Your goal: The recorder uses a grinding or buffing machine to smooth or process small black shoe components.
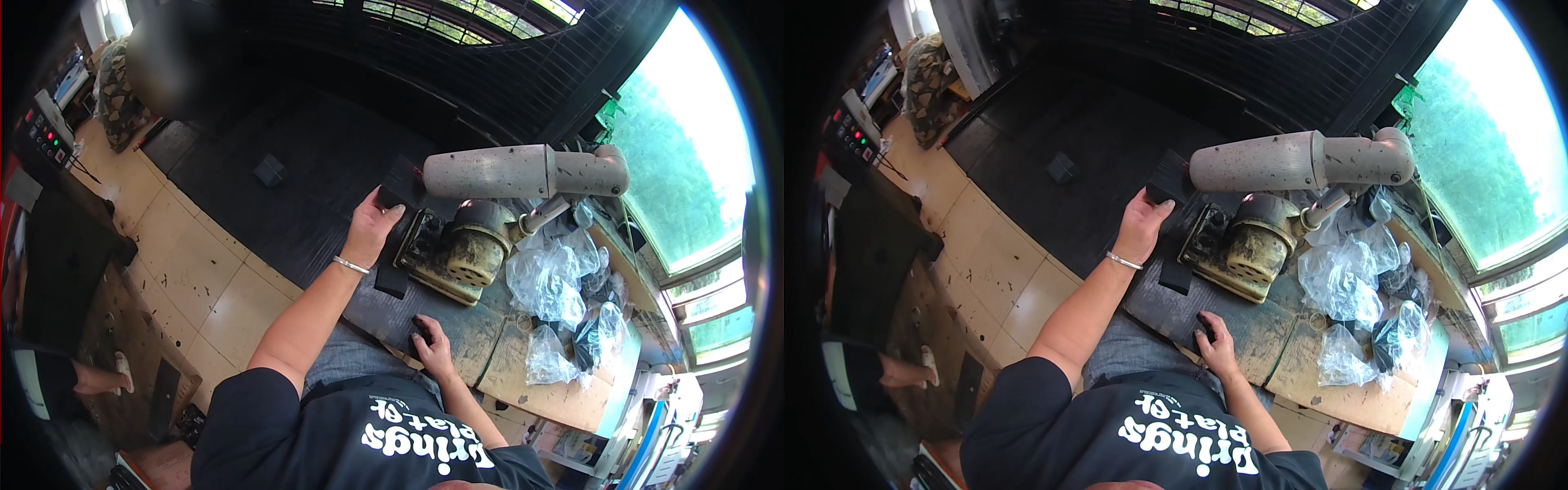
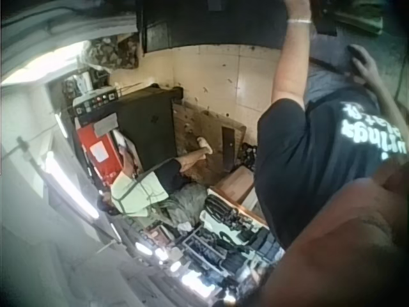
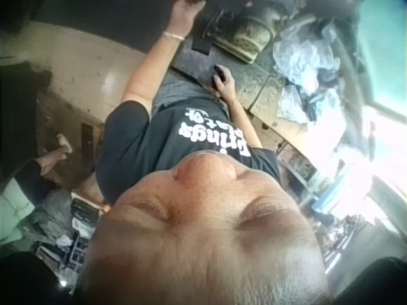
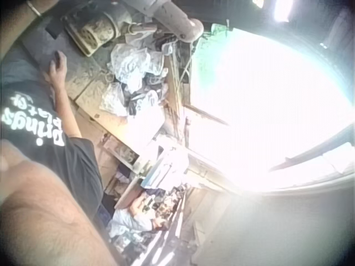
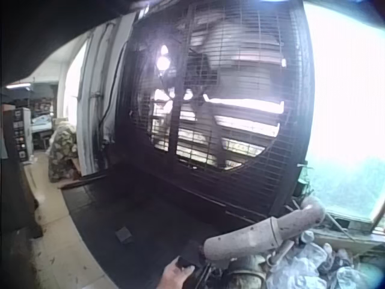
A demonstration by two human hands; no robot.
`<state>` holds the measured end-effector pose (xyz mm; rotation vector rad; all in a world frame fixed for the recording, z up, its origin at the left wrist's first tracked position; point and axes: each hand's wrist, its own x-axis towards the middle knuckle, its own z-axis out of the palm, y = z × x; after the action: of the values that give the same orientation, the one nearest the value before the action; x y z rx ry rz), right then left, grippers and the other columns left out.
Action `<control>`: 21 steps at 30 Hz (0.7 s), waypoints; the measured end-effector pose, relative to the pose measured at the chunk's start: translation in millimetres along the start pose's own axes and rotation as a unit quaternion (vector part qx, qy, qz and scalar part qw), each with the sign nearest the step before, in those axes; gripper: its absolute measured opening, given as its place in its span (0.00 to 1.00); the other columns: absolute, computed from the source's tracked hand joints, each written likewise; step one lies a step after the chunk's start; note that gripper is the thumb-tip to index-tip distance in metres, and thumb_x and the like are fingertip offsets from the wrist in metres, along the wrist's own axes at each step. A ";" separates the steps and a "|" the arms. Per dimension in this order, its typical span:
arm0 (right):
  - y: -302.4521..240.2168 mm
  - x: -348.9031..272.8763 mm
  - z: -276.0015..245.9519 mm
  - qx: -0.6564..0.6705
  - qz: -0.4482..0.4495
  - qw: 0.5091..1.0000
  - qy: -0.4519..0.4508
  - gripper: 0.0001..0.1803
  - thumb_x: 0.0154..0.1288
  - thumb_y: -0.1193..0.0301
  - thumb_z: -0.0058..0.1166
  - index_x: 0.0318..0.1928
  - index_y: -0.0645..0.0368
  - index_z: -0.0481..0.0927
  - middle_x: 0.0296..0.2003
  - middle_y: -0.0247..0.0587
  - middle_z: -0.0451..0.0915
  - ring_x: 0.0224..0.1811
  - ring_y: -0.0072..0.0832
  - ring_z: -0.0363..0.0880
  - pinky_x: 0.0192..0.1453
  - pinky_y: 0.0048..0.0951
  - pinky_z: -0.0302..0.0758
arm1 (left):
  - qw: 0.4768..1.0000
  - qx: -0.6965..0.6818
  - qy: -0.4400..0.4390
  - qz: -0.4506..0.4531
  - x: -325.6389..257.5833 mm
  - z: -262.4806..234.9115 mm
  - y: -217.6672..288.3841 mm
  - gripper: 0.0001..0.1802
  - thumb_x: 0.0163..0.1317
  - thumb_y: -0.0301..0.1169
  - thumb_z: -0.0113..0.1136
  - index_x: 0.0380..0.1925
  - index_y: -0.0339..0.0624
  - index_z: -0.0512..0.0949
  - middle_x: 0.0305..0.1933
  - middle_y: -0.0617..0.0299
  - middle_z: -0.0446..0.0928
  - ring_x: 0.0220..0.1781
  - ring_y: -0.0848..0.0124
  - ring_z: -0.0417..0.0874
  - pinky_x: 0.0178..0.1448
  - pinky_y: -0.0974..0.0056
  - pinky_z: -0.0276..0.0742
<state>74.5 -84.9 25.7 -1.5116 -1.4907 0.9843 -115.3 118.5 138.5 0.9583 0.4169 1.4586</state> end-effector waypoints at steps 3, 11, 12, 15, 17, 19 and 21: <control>-1.5 1.0 -0.5 -0.006 -0.004 1.000 0.001 0.23 0.58 0.78 0.55 0.56 0.63 0.74 0.53 0.49 0.76 0.57 0.40 0.76 0.63 0.32 0.70 | 1.000 -0.009 -0.005 -0.021 -0.6 1.4 1.8 0.16 0.64 0.22 0.60 0.52 0.36 0.74 0.52 0.62 0.78 0.55 0.75 0.75 0.64 0.69 0.68; -0.2 -0.3 1.4 0.003 0.002 1.000 -0.003 0.23 0.59 0.77 0.55 0.57 0.62 0.74 0.54 0.48 0.76 0.57 0.39 0.76 0.63 0.32 0.70 | 0.996 -0.004 -0.027 -0.083 -13.1 1.4 -17.2 0.25 0.64 0.20 0.58 0.62 0.30 0.68 0.56 0.60 0.76 0.57 0.76 0.75 0.64 0.69 0.69; -0.2 -1.0 1.3 0.003 0.002 1.000 -0.002 0.23 0.59 0.77 0.55 0.57 0.62 0.74 0.54 0.48 0.76 0.57 0.39 0.76 0.63 0.32 0.71 | 0.996 -0.002 -0.033 -0.080 -13.8 1.7 -18.8 0.25 0.64 0.20 0.58 0.62 0.31 0.68 0.57 0.60 0.76 0.57 0.76 0.75 0.64 0.69 0.69; -0.1 -1.5 0.6 -0.001 0.002 1.000 -0.003 0.23 0.59 0.77 0.55 0.57 0.62 0.74 0.54 0.47 0.76 0.57 0.39 0.76 0.63 0.32 0.71 | 0.997 0.004 -0.036 -0.074 -13.5 1.6 -16.4 0.25 0.65 0.20 0.58 0.62 0.31 0.68 0.56 0.61 0.76 0.57 0.76 0.75 0.64 0.70 0.69; 0.5 -0.4 0.6 -0.001 -0.001 1.000 -0.002 0.23 0.59 0.77 0.55 0.57 0.62 0.74 0.54 0.47 0.76 0.57 0.39 0.76 0.63 0.32 0.71 | 0.997 0.006 -0.031 -0.065 -11.7 0.7 -12.3 0.20 0.65 0.20 0.57 0.57 0.33 0.71 0.54 0.61 0.77 0.56 0.75 0.75 0.64 0.68 0.69; 1.5 0.8 0.5 0.000 -0.004 1.000 0.000 0.23 0.59 0.78 0.55 0.57 0.62 0.74 0.54 0.47 0.76 0.57 0.39 0.76 0.63 0.32 0.71 | 0.998 0.007 -0.025 -0.057 -8.1 -0.8 -8.2 0.15 0.65 0.21 0.57 0.53 0.36 0.75 0.53 0.62 0.78 0.56 0.74 0.75 0.65 0.67 0.68; 1.2 1.9 0.5 -0.001 -0.004 1.000 0.001 0.23 0.58 0.78 0.55 0.57 0.62 0.74 0.54 0.47 0.76 0.57 0.39 0.77 0.63 0.32 0.71 | 0.998 -0.014 -0.022 -0.049 -3.9 -2.2 -4.8 0.16 0.65 0.21 0.58 0.53 0.35 0.73 0.53 0.61 0.77 0.56 0.73 0.75 0.65 0.67 0.68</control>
<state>74.5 -83.0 24.4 -1.5073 -1.4962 0.9773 -114.4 116.2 132.4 0.9327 0.4041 1.3493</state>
